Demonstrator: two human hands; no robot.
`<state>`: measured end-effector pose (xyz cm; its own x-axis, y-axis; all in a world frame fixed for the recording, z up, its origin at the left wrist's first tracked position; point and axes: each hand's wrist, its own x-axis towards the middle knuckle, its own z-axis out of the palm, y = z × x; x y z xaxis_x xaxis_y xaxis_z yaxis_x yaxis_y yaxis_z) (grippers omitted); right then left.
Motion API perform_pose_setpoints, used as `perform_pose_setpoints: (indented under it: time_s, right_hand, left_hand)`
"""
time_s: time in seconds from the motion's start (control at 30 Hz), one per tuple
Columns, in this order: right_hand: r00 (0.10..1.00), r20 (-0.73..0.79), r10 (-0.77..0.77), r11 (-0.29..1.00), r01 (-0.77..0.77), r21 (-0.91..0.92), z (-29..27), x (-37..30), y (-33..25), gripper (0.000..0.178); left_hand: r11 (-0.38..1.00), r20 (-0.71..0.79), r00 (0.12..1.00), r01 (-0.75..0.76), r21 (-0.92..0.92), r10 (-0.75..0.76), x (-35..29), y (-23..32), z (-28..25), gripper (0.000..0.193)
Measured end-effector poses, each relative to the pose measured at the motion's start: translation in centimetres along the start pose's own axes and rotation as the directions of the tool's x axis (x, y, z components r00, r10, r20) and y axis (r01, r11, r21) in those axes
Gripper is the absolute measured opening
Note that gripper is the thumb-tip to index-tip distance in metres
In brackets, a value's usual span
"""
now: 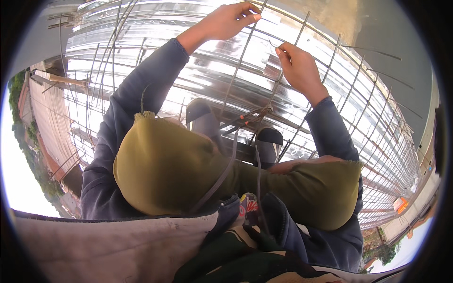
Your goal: The person uses pliers to twist and secure metal ties around intersecting rods of a scaffolding structure. The person repeatedly reaches for ties, wraps them around the joints, and twists them to fasten the framework.
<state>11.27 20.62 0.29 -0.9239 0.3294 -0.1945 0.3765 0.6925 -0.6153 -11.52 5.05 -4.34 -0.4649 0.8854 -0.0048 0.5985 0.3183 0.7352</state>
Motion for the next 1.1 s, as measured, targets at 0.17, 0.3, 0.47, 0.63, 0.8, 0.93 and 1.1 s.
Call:
perform_pose_setpoints:
  time_s: [0.17, 0.3, 0.47, 0.63, 0.8, 0.93, 1.1]
  right_hand:
    - [0.997, 0.067, -0.023, 0.948, 0.043, -0.314, 6.1, 4.2, 2.4, 0.024]
    - [0.997, 0.045, -0.057, 0.918, 0.070, -0.389, 8.2, 7.3, 2.5, 0.024]
    - [0.992, -0.081, -0.093, 0.958, 0.067, -0.280, 9.9, 8.8, 2.1, 0.022]
    - [0.969, -0.225, -0.105, 0.984, 0.069, -0.162, 11.6, 8.2, 3.0, 0.021]
    - [0.989, -0.145, -0.030, 0.991, 0.010, -0.135, 11.7, 9.1, 2.9, 0.020]
    - [1.000, -0.006, 0.010, 0.979, -0.011, -0.205, 9.5, 8.7, 1.5, 0.019]
    - [0.998, -0.065, -0.019, 0.991, 0.010, -0.134, 8.5, 7.9, 1.9, 0.019]
  left_hand:
    - [0.801, 0.051, 0.995, 0.039, 0.598, -0.087, 0.1, -6.7, 1.5, 0.042]
    - [0.856, 0.217, 0.931, 0.156, 0.493, -0.294, 1.6, -6.7, 3.2, 0.041]
    - [0.901, 0.205, 0.904, 0.305, 0.309, -0.376, 2.2, -6.3, 4.1, 0.040]
    - [0.943, 0.122, 0.948, 0.267, 0.198, -0.294, 1.7, -7.4, 4.9, 0.037]
    - [0.944, 0.017, 0.962, 0.263, 0.201, -0.272, 0.8, -6.8, 5.8, 0.031]
    - [0.969, -0.252, 0.966, 0.120, 0.215, -0.064, -1.6, -6.7, 7.6, 0.022]
    - [0.988, -0.360, 0.933, 0.043, 0.150, 0.014, -2.1, -5.8, 9.2, 0.016]
